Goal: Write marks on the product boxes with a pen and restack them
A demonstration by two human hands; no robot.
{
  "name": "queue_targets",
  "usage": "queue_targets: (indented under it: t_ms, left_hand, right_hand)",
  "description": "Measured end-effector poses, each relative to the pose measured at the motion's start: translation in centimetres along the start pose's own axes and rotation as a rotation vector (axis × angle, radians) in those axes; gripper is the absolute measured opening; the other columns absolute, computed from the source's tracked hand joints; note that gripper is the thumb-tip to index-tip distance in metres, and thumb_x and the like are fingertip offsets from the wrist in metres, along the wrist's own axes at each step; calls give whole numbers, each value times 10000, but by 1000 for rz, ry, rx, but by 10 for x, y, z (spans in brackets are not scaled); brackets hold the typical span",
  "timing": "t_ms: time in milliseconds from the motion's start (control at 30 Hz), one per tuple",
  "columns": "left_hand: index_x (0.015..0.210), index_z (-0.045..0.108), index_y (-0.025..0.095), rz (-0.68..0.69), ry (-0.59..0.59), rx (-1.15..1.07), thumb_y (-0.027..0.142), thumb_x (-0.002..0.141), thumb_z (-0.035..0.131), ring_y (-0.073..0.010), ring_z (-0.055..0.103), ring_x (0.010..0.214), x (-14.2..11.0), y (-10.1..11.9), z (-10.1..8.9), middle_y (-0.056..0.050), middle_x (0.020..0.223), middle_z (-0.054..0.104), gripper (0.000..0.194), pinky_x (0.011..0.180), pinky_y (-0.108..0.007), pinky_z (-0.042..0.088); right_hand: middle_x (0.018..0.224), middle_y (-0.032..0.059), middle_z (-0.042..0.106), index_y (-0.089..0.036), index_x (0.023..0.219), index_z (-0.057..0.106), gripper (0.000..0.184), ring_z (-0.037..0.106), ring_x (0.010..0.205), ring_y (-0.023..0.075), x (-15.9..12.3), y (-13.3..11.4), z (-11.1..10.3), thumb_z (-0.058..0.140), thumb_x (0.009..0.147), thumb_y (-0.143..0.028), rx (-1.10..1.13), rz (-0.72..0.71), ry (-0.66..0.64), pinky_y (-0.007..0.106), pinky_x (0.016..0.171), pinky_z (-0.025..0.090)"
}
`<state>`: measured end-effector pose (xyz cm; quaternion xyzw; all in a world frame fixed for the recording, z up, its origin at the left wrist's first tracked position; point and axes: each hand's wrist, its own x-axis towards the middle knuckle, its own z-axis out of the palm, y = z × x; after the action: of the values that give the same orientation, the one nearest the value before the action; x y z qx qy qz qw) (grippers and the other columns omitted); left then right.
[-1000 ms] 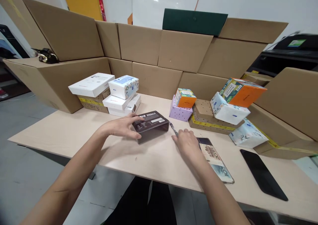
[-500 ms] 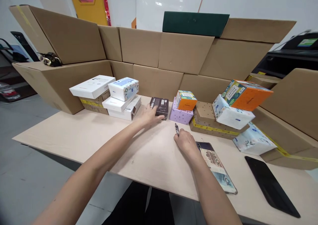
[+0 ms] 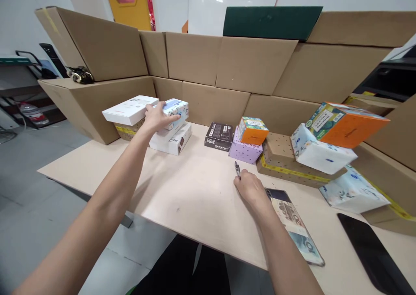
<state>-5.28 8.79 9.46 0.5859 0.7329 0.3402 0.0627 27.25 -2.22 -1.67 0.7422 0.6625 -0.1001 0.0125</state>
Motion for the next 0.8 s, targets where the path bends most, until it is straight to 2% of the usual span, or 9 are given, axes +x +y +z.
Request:
queue_targets:
  t_ms: [100, 233, 333, 400, 467, 533, 600, 700, 800]
  left_hand:
    - [1292, 538, 238, 37, 59, -61, 396, 678, 768, -411, 480, 1229, -10, 4, 1, -156, 1321, 381, 674, 1041, -517, 402]
    - [1269, 562, 266, 340, -9, -266, 380, 723, 751, -314, 504, 1184, -49, 9, -6, -99, 1226, 437, 589, 1053, -491, 415]
    - [1277, 559, 275, 627, -233, -423, 400, 708, 779, -295, 476, 1217, -86, 4, 0, -85, 1221, 476, 622, 1045, -469, 438]
    - [1278, 556, 258, 785, -439, -481, 425, 706, 791, -301, 482, 1215, -106, -4, 16, -95, 1212, 490, 640, 1076, -501, 413]
    - [1318, 522, 253, 860, -598, -500, 427, 687, 807, -313, 475, 1237, -120, -16, 36, -104, 1241, 473, 714, 1102, -540, 383]
    - [1394, 451, 243, 849, -687, -497, 424, 667, 819, -341, 443, 1288, -126, -29, 53, -131, 1313, 438, 835, 1123, -572, 348]
    - [1507, 301, 235, 782, -744, -511, 448, 619, 854, -395, 352, 1381, -127, -41, 62, -174, 1441, 351, 1067, 1141, -591, 307]
    - [1580, 86, 248, 595, -849, -553, 467, 603, 866, -429, 309, 1417, -120, -55, 60, -205, 1542, 254, 1269, 1111, -595, 329]
    - [1586, 35, 244, 450, -961, -520, 480, 624, 839, -383, 413, 1325, -111, -61, 53, -202, 1517, 310, 1276, 1059, -556, 382]
  right_hand:
    - [1073, 230, 704, -79, 1122, 620, 373, 664, 991, 323, 0, 0, 0, 382, 943, -302, -4, 5, -2, 337, 709, 378]
    - [1081, 230, 702, -83, 1117, 626, 372, 665, 988, 320, -1, 0, -2, 386, 946, -309, -6, 8, -8, 337, 710, 385]
    - [1072, 223, 702, -92, 1087, 641, 367, 663, 987, 317, -1, 1, -3, 396, 944, -326, 3, 13, -2, 335, 712, 393]
    - [1082, 223, 699, -98, 1073, 649, 360, 659, 998, 318, 0, 4, -4, 406, 940, -328, 17, 19, -6, 332, 708, 397]
    - [1094, 227, 696, -102, 1063, 655, 355, 657, 1001, 317, 2, 6, -3, 411, 935, -325, 22, 22, -8, 332, 705, 400]
    - [1084, 230, 698, -102, 1052, 658, 360, 659, 982, 314, 3, 8, -2, 404, 938, -330, 19, 13, 3, 335, 700, 399]
    - [1068, 230, 701, -102, 1050, 657, 374, 663, 962, 313, 3, 9, -1, 395, 947, -348, 15, 3, 15, 338, 690, 394]
    - [1062, 227, 704, -109, 1054, 651, 376, 668, 960, 325, 1, 9, 0, 403, 946, -370, 2, 3, 18, 341, 672, 387]
    - [1055, 229, 706, -117, 1040, 654, 338, 674, 952, 338, -1, 9, -1, 438, 919, -346, -19, 21, 2, 345, 662, 389]
